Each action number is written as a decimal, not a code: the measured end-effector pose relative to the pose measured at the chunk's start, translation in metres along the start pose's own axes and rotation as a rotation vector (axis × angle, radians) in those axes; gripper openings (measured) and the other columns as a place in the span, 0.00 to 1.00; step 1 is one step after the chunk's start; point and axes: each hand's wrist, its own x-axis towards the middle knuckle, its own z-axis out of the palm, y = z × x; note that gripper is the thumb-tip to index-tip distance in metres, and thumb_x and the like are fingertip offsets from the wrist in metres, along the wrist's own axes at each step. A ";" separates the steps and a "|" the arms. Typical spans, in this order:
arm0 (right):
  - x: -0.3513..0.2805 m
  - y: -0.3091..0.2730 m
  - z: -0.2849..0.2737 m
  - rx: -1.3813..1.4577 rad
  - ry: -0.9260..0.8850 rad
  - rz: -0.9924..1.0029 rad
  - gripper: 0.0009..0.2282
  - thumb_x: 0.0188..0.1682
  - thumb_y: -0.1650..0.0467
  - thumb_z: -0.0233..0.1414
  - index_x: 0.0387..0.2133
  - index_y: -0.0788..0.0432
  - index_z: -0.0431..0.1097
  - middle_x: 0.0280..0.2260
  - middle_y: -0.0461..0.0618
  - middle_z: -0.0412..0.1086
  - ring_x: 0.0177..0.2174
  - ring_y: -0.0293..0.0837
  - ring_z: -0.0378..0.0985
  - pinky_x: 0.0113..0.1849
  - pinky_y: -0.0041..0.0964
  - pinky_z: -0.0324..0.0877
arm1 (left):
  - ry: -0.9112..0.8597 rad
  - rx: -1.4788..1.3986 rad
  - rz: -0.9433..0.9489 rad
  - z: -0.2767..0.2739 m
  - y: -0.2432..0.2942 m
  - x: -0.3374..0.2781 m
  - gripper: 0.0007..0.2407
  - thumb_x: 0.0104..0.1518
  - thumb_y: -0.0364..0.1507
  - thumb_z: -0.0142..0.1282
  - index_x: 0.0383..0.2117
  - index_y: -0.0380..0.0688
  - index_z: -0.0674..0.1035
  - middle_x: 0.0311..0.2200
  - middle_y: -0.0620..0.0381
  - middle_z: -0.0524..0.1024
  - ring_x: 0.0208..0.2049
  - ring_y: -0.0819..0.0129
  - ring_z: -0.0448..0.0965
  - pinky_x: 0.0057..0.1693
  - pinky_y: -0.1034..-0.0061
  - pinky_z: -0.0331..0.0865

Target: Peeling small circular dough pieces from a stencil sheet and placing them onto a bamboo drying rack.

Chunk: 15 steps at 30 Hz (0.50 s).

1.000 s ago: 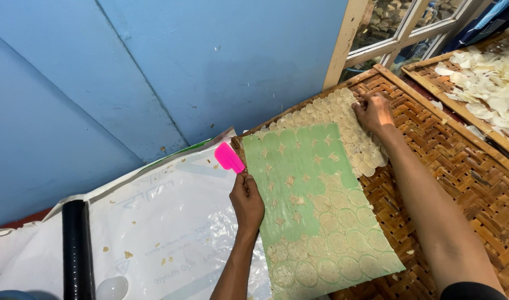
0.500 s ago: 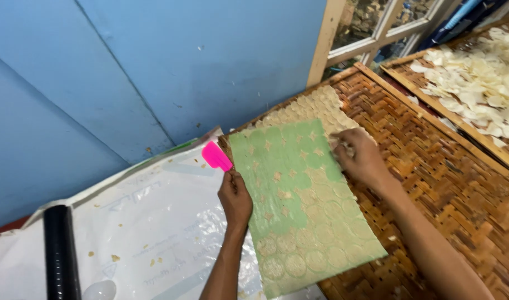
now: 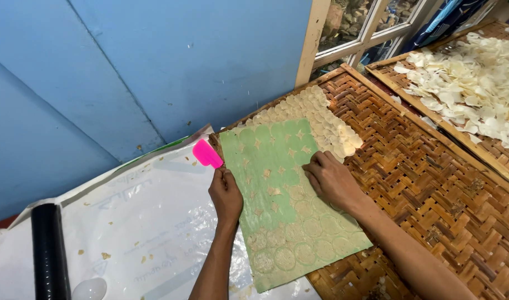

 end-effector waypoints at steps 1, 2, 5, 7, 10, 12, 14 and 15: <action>0.002 0.000 -0.003 0.004 0.003 0.000 0.10 0.51 0.68 0.52 0.40 0.62 0.75 0.36 0.54 0.68 0.40 0.51 0.70 0.43 0.47 0.72 | 0.000 0.004 0.003 0.000 0.001 0.000 0.10 0.66 0.29 0.45 0.32 0.35 0.75 0.17 0.59 0.64 0.20 0.75 0.60 0.30 0.73 0.58; 0.004 0.001 -0.005 0.035 -0.010 0.003 0.09 0.51 0.69 0.52 0.38 0.62 0.74 0.37 0.54 0.68 0.40 0.52 0.70 0.43 0.48 0.71 | -0.002 0.005 -0.009 0.000 0.002 0.000 0.10 0.66 0.29 0.46 0.32 0.34 0.75 0.16 0.58 0.64 0.20 0.75 0.60 0.30 0.73 0.57; 0.005 0.002 -0.004 0.086 0.005 -0.008 0.09 0.50 0.69 0.53 0.37 0.64 0.72 0.39 0.56 0.69 0.41 0.54 0.70 0.42 0.49 0.70 | 0.001 0.008 -0.012 -0.001 0.003 -0.001 0.10 0.66 0.29 0.46 0.32 0.35 0.75 0.16 0.58 0.63 0.20 0.75 0.59 0.29 0.72 0.57; 0.005 0.004 -0.003 0.099 0.029 -0.026 0.09 0.50 0.69 0.53 0.37 0.64 0.70 0.40 0.57 0.70 0.41 0.55 0.71 0.42 0.49 0.71 | 0.010 0.002 -0.006 -0.001 0.004 -0.001 0.10 0.66 0.29 0.46 0.33 0.35 0.75 0.16 0.59 0.63 0.20 0.75 0.60 0.29 0.73 0.57; 0.002 0.002 -0.005 0.107 -0.003 0.019 0.09 0.52 0.68 0.51 0.39 0.62 0.71 0.38 0.55 0.73 0.41 0.54 0.74 0.43 0.49 0.71 | -0.009 0.005 -0.044 0.000 0.003 0.000 0.10 0.66 0.29 0.46 0.33 0.35 0.76 0.16 0.59 0.64 0.20 0.76 0.60 0.29 0.73 0.57; 0.000 -0.005 -0.012 0.169 0.037 0.039 0.11 0.52 0.68 0.52 0.43 0.62 0.71 0.37 0.56 0.74 0.39 0.55 0.75 0.41 0.50 0.71 | -0.005 0.004 -0.001 0.000 -0.002 0.001 0.10 0.67 0.29 0.46 0.34 0.34 0.76 0.16 0.59 0.64 0.20 0.76 0.60 0.29 0.73 0.57; -0.001 -0.006 -0.012 0.172 0.049 0.045 0.13 0.52 0.68 0.52 0.45 0.63 0.71 0.38 0.57 0.74 0.38 0.55 0.75 0.41 0.50 0.71 | -0.005 -0.004 -0.007 0.001 0.001 0.002 0.09 0.66 0.29 0.45 0.34 0.35 0.76 0.16 0.59 0.64 0.20 0.76 0.60 0.29 0.73 0.58; -0.001 -0.006 -0.012 0.176 0.062 0.049 0.14 0.52 0.68 0.52 0.47 0.63 0.71 0.39 0.58 0.73 0.38 0.56 0.76 0.41 0.50 0.71 | -0.002 -0.012 -0.012 0.000 0.002 0.001 0.09 0.66 0.29 0.45 0.35 0.35 0.76 0.16 0.59 0.64 0.20 0.76 0.60 0.29 0.73 0.58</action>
